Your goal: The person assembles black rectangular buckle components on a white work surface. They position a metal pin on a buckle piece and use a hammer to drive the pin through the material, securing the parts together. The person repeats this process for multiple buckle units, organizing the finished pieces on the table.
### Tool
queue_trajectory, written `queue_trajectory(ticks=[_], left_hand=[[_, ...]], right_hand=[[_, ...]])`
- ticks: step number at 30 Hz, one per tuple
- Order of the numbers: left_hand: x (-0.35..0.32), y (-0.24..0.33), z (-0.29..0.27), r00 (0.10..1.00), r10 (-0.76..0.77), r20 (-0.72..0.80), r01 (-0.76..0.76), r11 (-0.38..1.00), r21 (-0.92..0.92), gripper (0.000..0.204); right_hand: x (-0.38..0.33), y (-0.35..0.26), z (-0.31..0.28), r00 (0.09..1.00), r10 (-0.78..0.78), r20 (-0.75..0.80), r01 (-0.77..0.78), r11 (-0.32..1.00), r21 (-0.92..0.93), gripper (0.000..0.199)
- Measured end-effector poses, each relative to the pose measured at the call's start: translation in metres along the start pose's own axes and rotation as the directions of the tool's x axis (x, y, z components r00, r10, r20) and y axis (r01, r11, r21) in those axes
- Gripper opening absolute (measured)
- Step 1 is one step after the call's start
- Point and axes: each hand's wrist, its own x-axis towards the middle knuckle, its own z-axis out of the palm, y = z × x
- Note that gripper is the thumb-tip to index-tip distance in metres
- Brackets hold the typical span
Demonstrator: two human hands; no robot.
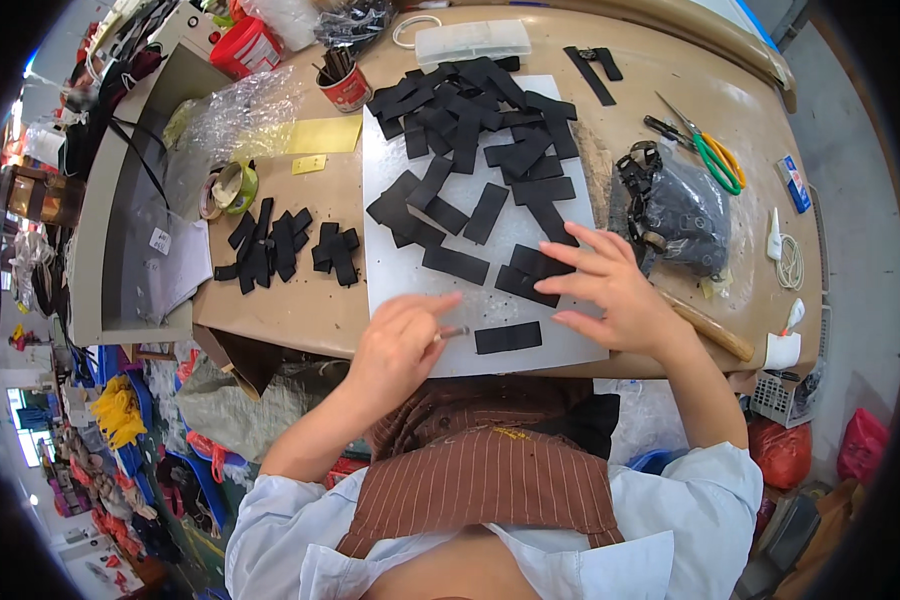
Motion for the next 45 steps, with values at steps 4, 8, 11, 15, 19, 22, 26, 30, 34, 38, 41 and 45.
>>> queue_trajectory(ticks=[4, 8, 11, 15, 19, 22, 26, 30, 34, 38, 41, 45], left_hand=[[0.044, -0.015, -0.014, 0.994, 0.109, -0.007, -0.107, 0.989, 0.099, 0.024], [0.036, -0.029, -0.001, 0.997, 0.03, 0.072, -0.035, 0.996, 0.081, 0.024], [0.005, -0.015, 0.0, 0.997, -0.039, 0.062, 0.033, 0.995, 0.091, 0.027], [-0.028, 0.003, -0.016, 0.991, -0.104, 0.081, 0.1, 0.994, 0.047, 0.021], [-0.033, -0.012, -0.023, 0.985, -0.171, 0.005, 0.171, 0.985, -0.014, 0.025], [-0.009, -0.017, -0.031, 0.989, -0.138, -0.047, 0.138, 0.99, -0.012, 0.033], [0.0, -0.016, -0.02, 1.0, -0.018, 0.012, 0.018, 1.0, 0.024, 0.025], [0.004, -0.018, -0.013, 0.994, 0.049, 0.095, -0.055, 0.997, 0.058, 0.019], [0.012, -0.023, -0.015, 0.98, 0.109, 0.166, -0.126, 0.987, 0.099, 0.015], [0.012, -0.019, -0.015, 0.978, 0.079, 0.193, -0.104, 0.987, 0.121, 0.013], [0.013, -0.016, -0.014, 0.974, 0.078, 0.213, -0.113, 0.981, 0.157, 0.012], [0.014, -0.023, -0.012, 0.982, 0.077, 0.171, -0.095, 0.99, 0.1, 0.018]], right_hand=[[0.033, 0.006, -0.01, 0.995, -0.034, -0.099, 0.034, 0.999, 0.001, 0.034], [0.089, 0.012, 0.0, 0.986, -0.123, -0.117, 0.115, 0.991, -0.069, 0.034], [0.1, 0.02, 0.011, 0.983, -0.155, -0.1, 0.142, 0.983, -0.12, 0.032], [0.101, 0.007, 0.015, 0.988, -0.143, -0.052, 0.142, 0.989, -0.027, 0.029], [0.093, -0.011, 0.029, 0.976, -0.213, -0.043, 0.214, 0.977, 0.019, 0.031], [0.083, -0.026, 0.031, 0.982, -0.188, -0.018, 0.188, 0.982, 0.033, 0.033], [0.072, -0.031, 0.033, 0.99, -0.13, -0.06, 0.131, 0.991, 0.025, 0.032], [0.065, -0.027, 0.039, 0.982, -0.135, -0.131, 0.139, 0.99, 0.022, 0.029], [0.064, -0.023, 0.045, 0.981, -0.112, -0.156, 0.123, 0.991, 0.06, 0.024], [0.064, -0.021, 0.049, 0.975, -0.117, -0.191, 0.132, 0.989, 0.066, 0.019], [0.063, -0.019, 0.052, 0.97, -0.116, -0.213, 0.132, 0.989, 0.062, 0.017], [0.063, -0.018, 0.053, 0.966, -0.118, -0.229, 0.14, 0.987, 0.082, 0.017]])
